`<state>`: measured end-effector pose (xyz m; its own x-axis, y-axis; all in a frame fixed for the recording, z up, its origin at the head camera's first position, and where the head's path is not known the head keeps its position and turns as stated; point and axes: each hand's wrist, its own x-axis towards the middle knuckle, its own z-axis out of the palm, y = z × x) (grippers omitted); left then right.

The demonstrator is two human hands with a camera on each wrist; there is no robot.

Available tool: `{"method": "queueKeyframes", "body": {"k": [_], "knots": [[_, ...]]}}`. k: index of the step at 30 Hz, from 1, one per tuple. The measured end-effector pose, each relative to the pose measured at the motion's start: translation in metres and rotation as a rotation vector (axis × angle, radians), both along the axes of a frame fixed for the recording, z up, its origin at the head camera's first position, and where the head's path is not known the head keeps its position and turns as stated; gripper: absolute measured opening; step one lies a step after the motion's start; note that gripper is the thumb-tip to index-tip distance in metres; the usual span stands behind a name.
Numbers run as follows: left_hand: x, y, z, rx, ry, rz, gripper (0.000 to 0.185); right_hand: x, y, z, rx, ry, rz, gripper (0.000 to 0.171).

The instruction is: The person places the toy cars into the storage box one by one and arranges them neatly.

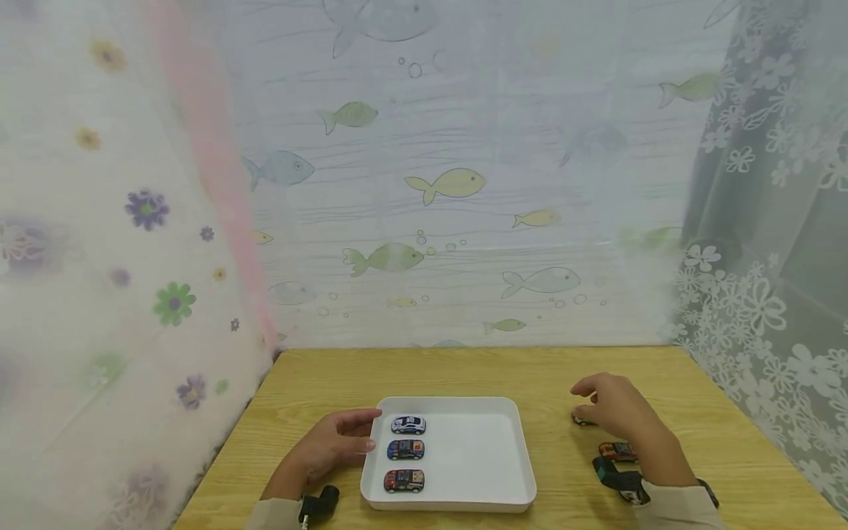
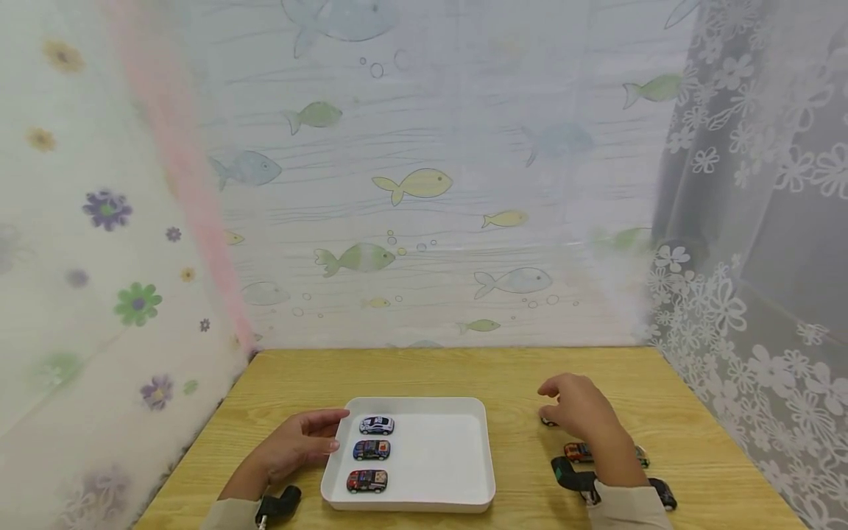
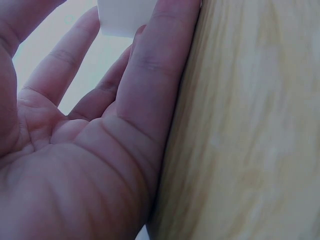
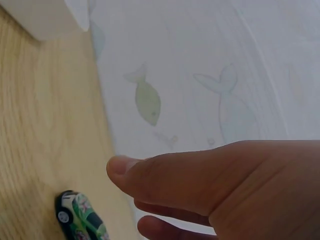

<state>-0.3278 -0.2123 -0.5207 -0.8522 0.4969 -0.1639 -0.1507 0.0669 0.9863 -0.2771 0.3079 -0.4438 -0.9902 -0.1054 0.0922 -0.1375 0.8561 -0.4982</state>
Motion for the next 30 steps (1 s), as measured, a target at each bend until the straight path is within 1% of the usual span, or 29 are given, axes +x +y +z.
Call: {"method": "queueKeyframes", "body": {"k": [3,7,10,19,22,24,28,30], "knots": [[0.000,0.000,-0.001,-0.002,0.000,0.003,0.067,-0.002,0.004,-0.004,0.009,-0.019,-0.003,0.036],[0.001,0.000,0.000,-0.008,0.000,0.010,0.067,-0.003,0.008,-0.009,-0.006,-0.058,-0.007,0.039],[0.001,0.001,0.000,-0.009,0.000,0.013,0.067,-0.004,0.011,-0.012,-0.010,-0.064,-0.010,0.041],[0.000,0.000,0.000,-0.013,0.003,0.015,0.068,-0.006,0.016,-0.017,-0.027,-0.108,-0.011,0.040],[0.000,0.000,-0.001,-0.024,0.010,0.018,0.067,-0.006,0.017,-0.020,-0.068,-0.137,-0.040,0.043],[0.000,0.000,-0.001,-0.028,0.012,0.019,0.068,-0.005,0.017,-0.022,-0.090,-0.154,-0.060,0.048],[0.000,-0.001,-0.001,-0.024,0.010,0.018,0.068,-0.005,0.018,-0.023,-0.091,-0.163,-0.073,0.055],[0.000,-0.001,-0.001,-0.022,0.010,0.018,0.068,-0.005,0.018,-0.023,-0.081,-0.162,-0.067,0.055]]}}
